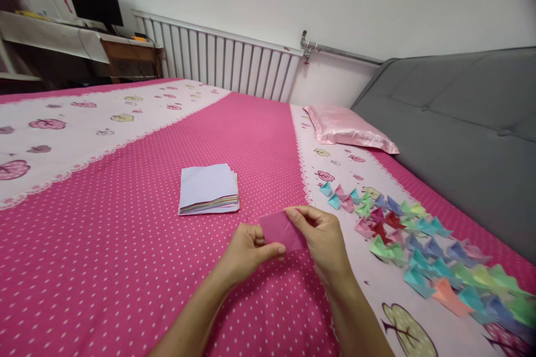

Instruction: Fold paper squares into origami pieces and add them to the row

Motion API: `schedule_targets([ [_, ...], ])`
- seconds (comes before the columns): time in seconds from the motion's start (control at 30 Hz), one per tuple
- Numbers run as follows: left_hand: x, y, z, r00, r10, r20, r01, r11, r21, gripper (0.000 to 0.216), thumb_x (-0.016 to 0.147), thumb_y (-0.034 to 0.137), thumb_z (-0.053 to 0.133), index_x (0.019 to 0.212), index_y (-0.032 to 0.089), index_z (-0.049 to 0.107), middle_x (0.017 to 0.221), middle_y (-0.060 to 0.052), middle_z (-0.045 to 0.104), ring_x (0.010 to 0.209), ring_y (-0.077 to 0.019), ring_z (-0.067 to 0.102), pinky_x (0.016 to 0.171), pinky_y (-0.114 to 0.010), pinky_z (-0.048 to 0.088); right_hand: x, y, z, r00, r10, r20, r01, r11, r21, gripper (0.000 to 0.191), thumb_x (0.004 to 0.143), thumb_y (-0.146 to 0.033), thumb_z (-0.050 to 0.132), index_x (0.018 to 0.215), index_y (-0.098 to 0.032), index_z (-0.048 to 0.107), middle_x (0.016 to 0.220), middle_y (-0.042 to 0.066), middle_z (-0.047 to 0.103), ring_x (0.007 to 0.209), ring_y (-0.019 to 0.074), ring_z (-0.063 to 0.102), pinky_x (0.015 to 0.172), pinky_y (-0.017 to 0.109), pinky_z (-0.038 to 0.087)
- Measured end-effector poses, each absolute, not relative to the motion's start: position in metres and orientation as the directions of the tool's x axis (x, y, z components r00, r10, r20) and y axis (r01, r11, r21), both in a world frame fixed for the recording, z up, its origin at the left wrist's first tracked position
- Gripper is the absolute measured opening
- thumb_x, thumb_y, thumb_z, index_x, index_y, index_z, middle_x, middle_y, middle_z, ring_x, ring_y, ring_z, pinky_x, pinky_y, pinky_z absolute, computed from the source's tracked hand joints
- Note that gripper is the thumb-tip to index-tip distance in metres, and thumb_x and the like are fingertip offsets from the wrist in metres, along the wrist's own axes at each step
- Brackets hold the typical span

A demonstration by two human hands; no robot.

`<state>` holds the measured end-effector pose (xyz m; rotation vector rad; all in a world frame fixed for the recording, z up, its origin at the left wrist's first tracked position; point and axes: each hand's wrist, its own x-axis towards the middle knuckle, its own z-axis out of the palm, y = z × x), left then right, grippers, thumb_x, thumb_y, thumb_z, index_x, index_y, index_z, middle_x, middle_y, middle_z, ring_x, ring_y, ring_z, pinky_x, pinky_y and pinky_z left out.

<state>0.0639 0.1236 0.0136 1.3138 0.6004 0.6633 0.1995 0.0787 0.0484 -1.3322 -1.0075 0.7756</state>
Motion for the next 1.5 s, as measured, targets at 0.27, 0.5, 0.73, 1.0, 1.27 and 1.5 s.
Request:
schedule_targets([
  [0.27, 0.062, 0.121, 0.010, 0.683, 0.724, -0.101, 0.000, 0.139, 0.990, 0.032, 0.062, 0.038, 0.069, 0.053, 0.011, 0.055, 0.064, -0.010, 0.067, 0.057, -0.0153, 0.060, 0.048, -0.022, 0.038, 0.203, 0.083, 0.041, 0.463, 0.878, 0.124, 0.067, 0.105, -0.992, 0.027, 0.070, -0.041, 0.063, 0.073, -0.014, 0.066, 0.065, 0.000, 0.060, 0.058, 0.0127, 0.050, 0.052, 0.023, 0.040],
  [0.5, 0.059, 0.120, 0.015, 0.748, 0.664, 0.015, -0.189, 0.191, 0.963, 0.028, 0.066, 0.038, 0.068, 0.065, 0.011, 0.065, 0.062, -0.006, 0.064, 0.055, -0.0116, 0.056, 0.055, -0.023, 0.041, 0.203, 0.084, 0.045, 0.490, 0.851, 0.190, 0.161, 0.125, -0.979, 0.031, 0.075, -0.046, 0.056, 0.071, -0.015, 0.062, 0.061, -0.001, 0.055, 0.055, 0.0120, 0.046, 0.049, 0.021, 0.036],
  [0.73, 0.070, 0.114, 0.028, 0.650, 0.752, -0.108, -0.608, 0.601, 0.519, 0.048, 0.083, 0.050, 0.039, 0.106, 0.014, 0.060, 0.100, -0.011, 0.064, 0.093, -0.0201, 0.059, 0.085, -0.031, 0.043, 0.173, 0.083, 0.041, 0.342, 0.933, 0.112, -0.034, 0.131, -0.991, 0.029, 0.082, -0.043, 0.049, 0.078, -0.016, 0.061, 0.068, 0.001, 0.058, 0.058, 0.0126, 0.050, 0.053, 0.022, 0.039],
  [1.0, 0.079, 0.101, 0.030, 0.601, 0.777, -0.188, -0.729, 0.629, 0.272, 0.049, 0.086, 0.045, 0.037, 0.126, 0.018, 0.044, 0.112, -0.010, 0.060, 0.105, -0.0204, 0.055, 0.092, -0.034, 0.041, 0.155, 0.085, 0.018, 0.414, 0.780, 0.469, 0.648, 0.109, -0.754, 0.019, 0.082, -0.034, 0.050, 0.087, -0.020, 0.061, 0.081, 0.005, 0.062, 0.073, 0.0188, 0.054, 0.067, 0.031, 0.042],
  [1.27, 0.080, 0.101, 0.020, 0.544, 0.835, -0.086, -0.785, 0.542, 0.299, 0.053, 0.085, 0.049, 0.035, 0.130, 0.021, 0.040, 0.130, -0.008, 0.047, 0.123, -0.0187, 0.038, 0.105, -0.033, 0.028, 0.130, 0.072, 0.020, 0.148, 0.861, 0.486, 0.563, 0.331, -0.758, 0.038, 0.089, -0.023, 0.035, 0.125, -0.024, 0.047, 0.131, 0.004, 0.046, 0.126, 0.0211, 0.033, 0.105, 0.043, 0.022],
  [1.5, 0.074, 0.090, 0.032, 0.396, 0.918, -0.020, -0.776, 0.346, 0.527, 0.052, 0.085, 0.052, 0.031, 0.130, 0.027, 0.040, 0.140, 0.000, 0.034, 0.132, -0.0156, 0.018, 0.108, -0.028, 0.019, 0.123, 0.059, 0.033, -0.014, 0.891, 0.454, 0.373, 0.426, -0.824, 0.053, 0.089, -0.041, 0.035, 0.138, -0.029, 0.018, 0.147, -0.004, 0.012, 0.135, 0.0221, 0.002, 0.109, 0.047, 0.003],
])
